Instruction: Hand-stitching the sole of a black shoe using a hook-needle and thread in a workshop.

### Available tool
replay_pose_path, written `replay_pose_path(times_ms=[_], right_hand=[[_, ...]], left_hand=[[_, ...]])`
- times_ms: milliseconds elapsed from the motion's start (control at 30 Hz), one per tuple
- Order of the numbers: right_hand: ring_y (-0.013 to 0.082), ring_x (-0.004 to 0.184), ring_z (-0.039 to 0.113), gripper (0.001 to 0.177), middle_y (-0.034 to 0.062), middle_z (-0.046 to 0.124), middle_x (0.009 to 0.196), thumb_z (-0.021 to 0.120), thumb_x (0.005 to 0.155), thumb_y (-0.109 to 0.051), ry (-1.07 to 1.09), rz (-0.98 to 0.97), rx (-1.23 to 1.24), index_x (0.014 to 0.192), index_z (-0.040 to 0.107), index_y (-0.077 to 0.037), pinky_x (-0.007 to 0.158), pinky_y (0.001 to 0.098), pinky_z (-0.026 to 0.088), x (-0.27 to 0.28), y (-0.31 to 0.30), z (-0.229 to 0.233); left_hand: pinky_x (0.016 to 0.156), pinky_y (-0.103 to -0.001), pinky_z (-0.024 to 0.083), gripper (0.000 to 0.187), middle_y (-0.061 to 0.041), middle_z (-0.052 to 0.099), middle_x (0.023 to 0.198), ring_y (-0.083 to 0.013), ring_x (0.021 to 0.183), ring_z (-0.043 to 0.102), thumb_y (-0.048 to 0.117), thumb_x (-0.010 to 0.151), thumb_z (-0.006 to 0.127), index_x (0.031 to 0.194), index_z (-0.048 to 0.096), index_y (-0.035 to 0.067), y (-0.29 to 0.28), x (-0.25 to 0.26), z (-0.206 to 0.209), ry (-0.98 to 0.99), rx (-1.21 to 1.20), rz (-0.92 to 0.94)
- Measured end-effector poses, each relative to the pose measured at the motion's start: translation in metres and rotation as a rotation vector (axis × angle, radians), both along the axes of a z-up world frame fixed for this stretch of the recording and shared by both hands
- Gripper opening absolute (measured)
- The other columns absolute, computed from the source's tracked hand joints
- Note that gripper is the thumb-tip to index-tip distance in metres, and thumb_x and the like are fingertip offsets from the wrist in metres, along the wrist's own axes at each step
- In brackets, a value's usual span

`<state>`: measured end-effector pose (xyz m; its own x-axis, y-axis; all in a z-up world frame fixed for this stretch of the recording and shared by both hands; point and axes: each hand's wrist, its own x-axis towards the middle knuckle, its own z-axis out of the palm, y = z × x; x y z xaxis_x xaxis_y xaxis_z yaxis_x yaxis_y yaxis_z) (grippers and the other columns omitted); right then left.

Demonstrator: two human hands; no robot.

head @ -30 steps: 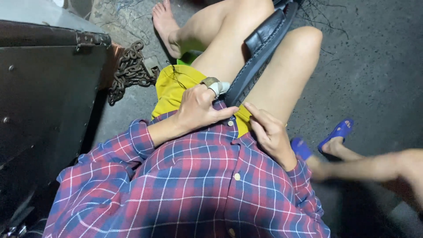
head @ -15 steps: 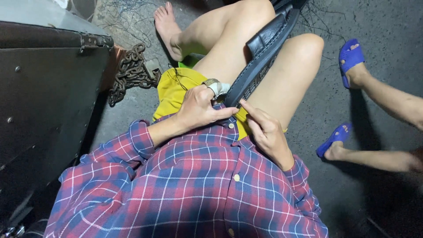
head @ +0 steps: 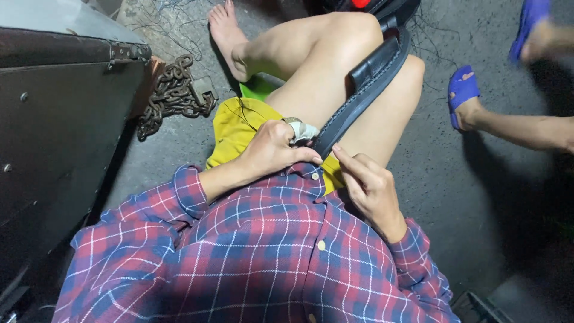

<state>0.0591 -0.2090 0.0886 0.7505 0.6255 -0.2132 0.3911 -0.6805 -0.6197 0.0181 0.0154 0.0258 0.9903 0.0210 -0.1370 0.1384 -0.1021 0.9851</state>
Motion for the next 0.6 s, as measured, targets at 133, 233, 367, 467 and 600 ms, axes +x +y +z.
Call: replay_pose_path(times_ms=[133, 233, 367, 467, 600], right_hand=[[0.0242, 0.053, 0.056, 0.034, 0.0102, 0.062, 0.07, 0.06, 0.085, 0.001, -0.011, -0.017, 0.295, 0.117, 0.069, -0.007, 0.053, 0.0337, 0.048, -0.003, 0.004, -0.025], [0.0231, 0.053, 0.056, 0.033, 0.0126, 0.062, 0.071, 0.061, 0.084, 0.005, -0.029, -0.026, 0.384, 0.116, 0.068, -0.001, 0.053, 0.0337, 0.048, -0.001, 0.012, -0.022], [0.0221, 0.053, 0.057, 0.031, 0.0137, 0.065, 0.073, 0.065, 0.081, 0.009, -0.049, -0.067, 0.401, 0.11, 0.07, 0.0, 0.052, 0.0331, 0.048, -0.001, 0.019, -0.016], [0.0235, 0.053, 0.058, 0.026, 0.0166, 0.066, 0.073, 0.065, 0.08, 0.011, -0.054, -0.081, 0.454, 0.105, 0.071, 0.003, 0.052, 0.0351, 0.048, 0.002, 0.029, -0.012], [0.0255, 0.055, 0.06, 0.023, 0.0194, 0.067, 0.073, 0.066, 0.078, 0.015, -0.061, -0.09, 0.521, 0.099, 0.071, 0.008, 0.052, 0.0375, 0.049, 0.002, 0.032, -0.016]], left_hand=[[0.061, -0.04, 0.052, 0.037, -0.011, 0.07, 0.069, -0.0333, 0.066, 0.067, 0.031, 0.065, 0.085, 0.096, 0.074, 0.014, 0.004, 0.005, 0.008, 0.056, -0.027, -0.013], [0.061, -0.042, 0.051, 0.035, -0.013, 0.07, 0.07, -0.0363, 0.068, 0.067, 0.031, 0.065, 0.085, 0.094, 0.074, 0.014, 0.005, 0.008, 0.013, 0.043, -0.009, -0.03], [0.058, -0.042, 0.05, 0.034, -0.016, 0.068, 0.069, -0.0383, 0.066, 0.066, 0.031, 0.067, 0.084, 0.095, 0.075, 0.013, 0.002, 0.009, 0.012, 0.046, 0.008, -0.051], [0.058, -0.042, 0.05, 0.034, -0.017, 0.068, 0.068, -0.038, 0.065, 0.065, 0.031, 0.068, 0.083, 0.095, 0.074, 0.013, 0.001, 0.008, 0.01, 0.061, 0.011, -0.055], [0.056, -0.04, 0.05, 0.034, -0.015, 0.067, 0.067, -0.0349, 0.062, 0.065, 0.034, 0.07, 0.082, 0.095, 0.074, 0.014, 0.001, 0.008, 0.006, 0.046, 0.019, -0.057]])
